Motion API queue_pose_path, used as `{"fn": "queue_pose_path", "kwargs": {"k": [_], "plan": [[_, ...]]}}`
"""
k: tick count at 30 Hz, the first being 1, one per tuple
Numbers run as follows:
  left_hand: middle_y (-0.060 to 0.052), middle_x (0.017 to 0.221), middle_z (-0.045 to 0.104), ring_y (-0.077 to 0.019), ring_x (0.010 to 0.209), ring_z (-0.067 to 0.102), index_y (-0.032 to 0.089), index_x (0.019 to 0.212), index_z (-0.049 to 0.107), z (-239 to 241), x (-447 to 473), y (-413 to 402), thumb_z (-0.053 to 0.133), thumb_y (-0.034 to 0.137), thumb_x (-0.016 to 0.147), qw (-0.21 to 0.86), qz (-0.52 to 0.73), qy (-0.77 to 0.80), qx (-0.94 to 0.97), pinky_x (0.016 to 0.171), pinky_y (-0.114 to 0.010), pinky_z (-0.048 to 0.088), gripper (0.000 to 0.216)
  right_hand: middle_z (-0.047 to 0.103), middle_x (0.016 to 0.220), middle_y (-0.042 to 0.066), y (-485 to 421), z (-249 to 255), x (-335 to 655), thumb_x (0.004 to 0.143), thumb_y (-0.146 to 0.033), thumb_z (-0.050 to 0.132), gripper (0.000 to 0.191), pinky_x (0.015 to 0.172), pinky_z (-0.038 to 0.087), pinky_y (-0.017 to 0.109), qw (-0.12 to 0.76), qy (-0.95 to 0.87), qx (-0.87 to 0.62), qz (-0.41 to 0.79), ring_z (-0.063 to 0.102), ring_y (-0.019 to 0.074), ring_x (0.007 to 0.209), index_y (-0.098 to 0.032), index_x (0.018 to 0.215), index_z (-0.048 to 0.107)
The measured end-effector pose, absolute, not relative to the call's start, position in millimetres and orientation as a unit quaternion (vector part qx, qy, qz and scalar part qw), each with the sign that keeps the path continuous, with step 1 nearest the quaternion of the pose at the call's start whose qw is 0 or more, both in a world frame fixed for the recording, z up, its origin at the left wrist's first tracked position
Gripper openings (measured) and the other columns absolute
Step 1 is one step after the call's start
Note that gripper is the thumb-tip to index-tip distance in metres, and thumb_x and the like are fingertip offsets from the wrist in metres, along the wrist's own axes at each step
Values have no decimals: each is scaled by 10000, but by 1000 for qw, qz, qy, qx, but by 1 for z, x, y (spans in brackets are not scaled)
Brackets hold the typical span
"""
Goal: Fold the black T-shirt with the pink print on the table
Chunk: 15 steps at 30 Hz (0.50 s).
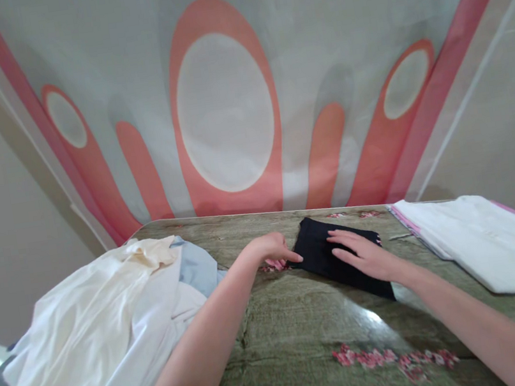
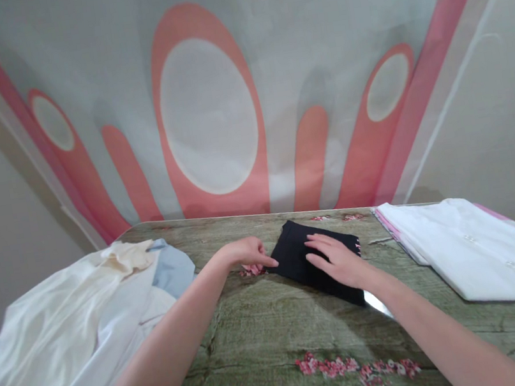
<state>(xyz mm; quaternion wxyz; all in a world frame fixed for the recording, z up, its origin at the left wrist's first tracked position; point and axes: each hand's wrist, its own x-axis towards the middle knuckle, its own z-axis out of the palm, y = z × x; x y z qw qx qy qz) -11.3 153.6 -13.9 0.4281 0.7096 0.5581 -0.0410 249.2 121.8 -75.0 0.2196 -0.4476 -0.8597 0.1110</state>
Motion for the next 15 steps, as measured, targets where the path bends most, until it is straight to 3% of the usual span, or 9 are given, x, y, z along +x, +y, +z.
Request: {"fn": "queue_pose_path", "kwargs": {"k": [3,6,11,15], "plan": [[-87,621,647,-179,569,635,125,605,510,-16,-10,153,707,434,629,471,-48,552,686,534,-276,510,367,537,1227,120,145,-88,285,825,-396,465,413,1019,298,455,265,-804,-531,52,455,261,1164,-161,1151,558],[-70,582,636,-167,559,631,123,616,502,-23,-7,156,719,317,644,485,-10,561,671,549,-276,518,293,587,1156,101,157,-98,316,822,-379,459,397,970,362,411,252,-784,-562,80,523,244,1079,-167,1142,564],[-13,539,598,-149,527,609,117,758,523,-39,-9,169,679,139,668,464,169,590,638,537,-268,512,181,650,997,90,158,-96,329,801,-357,480,312,839,440,339,212,-766,-600,91,596,228,922,-169,999,632],[-61,802,641,-119,648,611,108,928,527,-51,-19,186,630,59,686,408,342,571,625,601,-230,501,267,676,729,65,149,-85,311,766,-363,530,226,596,460,264,161,-735,-645,136,626,190,667,-160,784,627]]}}
